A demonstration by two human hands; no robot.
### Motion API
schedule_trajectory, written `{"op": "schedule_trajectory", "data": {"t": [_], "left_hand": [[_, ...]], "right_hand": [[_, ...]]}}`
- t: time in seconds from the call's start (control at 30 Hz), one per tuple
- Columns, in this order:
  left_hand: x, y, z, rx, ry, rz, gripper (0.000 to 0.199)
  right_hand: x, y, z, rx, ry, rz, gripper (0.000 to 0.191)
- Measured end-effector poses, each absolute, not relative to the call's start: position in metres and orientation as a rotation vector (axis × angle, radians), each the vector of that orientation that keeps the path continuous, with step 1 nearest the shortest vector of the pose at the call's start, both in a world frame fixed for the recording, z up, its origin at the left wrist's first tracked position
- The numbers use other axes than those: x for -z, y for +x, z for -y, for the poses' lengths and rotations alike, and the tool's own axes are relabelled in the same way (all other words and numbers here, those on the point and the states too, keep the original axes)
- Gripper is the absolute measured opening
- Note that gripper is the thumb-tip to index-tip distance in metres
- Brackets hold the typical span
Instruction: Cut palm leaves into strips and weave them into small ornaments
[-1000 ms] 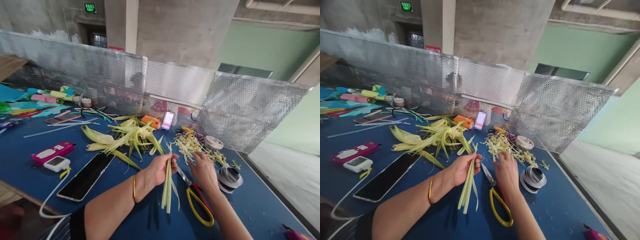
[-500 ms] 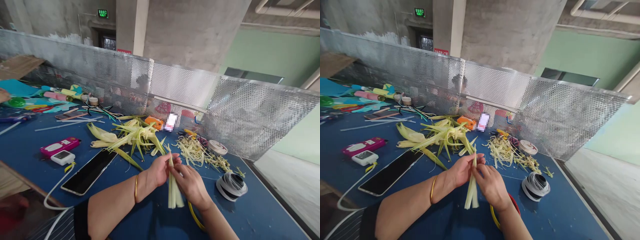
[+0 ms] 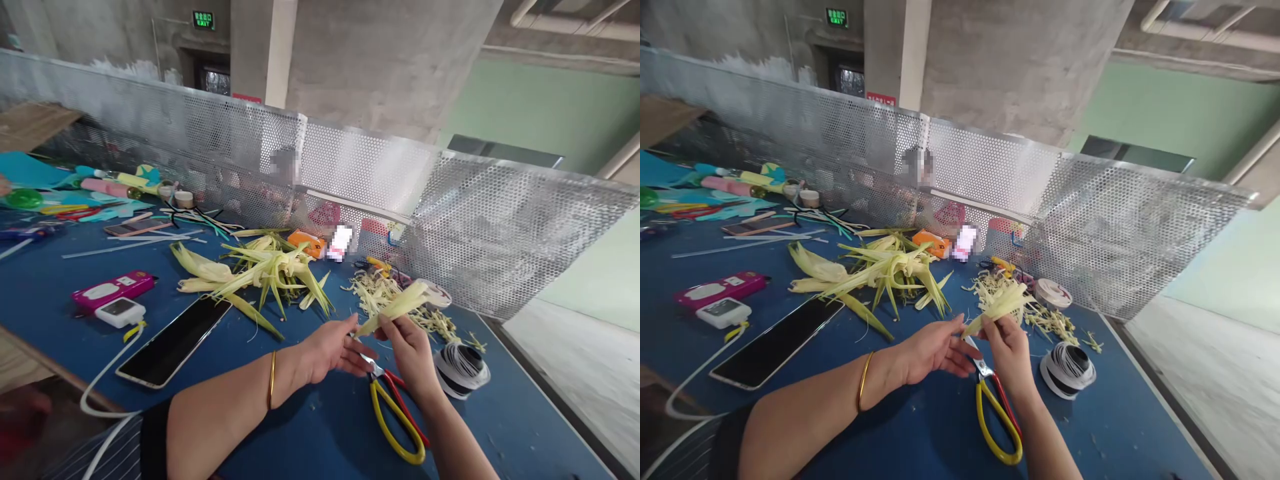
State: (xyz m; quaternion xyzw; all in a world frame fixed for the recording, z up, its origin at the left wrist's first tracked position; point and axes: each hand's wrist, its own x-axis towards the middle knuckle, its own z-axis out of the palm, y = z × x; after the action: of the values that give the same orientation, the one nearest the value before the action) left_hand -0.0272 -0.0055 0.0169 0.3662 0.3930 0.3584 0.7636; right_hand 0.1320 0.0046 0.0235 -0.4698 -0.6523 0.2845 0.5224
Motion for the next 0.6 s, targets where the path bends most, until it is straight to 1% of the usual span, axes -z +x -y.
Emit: {"op": "schedule_trajectory", "data": {"t": [0.07,0.13,0.3,0.53,0.6], "left_hand": [[-0.014,-0.026,0.005,-0.705,0.803,-0.811,0.061],[-0.012,-0.025,0.005,-0.683,0.846,-0.779,0.060],[-0.012,-0.025,0.010,-0.731,0.939,-0.837,0.044],[-0.013,-0.025,0.008,-0.737,0.867,-0.900,0.022],[-0.013,-0.026,0.005,-0.708,0.786,-0.848,0.017]], "right_hand": [[-0.025,0.129,-0.002,-0.777,-1.079,1.589,0.040],[-0.025,0.127,-0.002,-0.804,-1.065,1.564,0.038],[-0.021,0.124,-0.005,-0.769,-1.097,1.431,0.032],[-0.015,0.124,-0.009,-0.855,-1.122,1.305,0.044],[-0.012,0.127,-0.011,-0.857,-1.147,1.265,0.043]]}}
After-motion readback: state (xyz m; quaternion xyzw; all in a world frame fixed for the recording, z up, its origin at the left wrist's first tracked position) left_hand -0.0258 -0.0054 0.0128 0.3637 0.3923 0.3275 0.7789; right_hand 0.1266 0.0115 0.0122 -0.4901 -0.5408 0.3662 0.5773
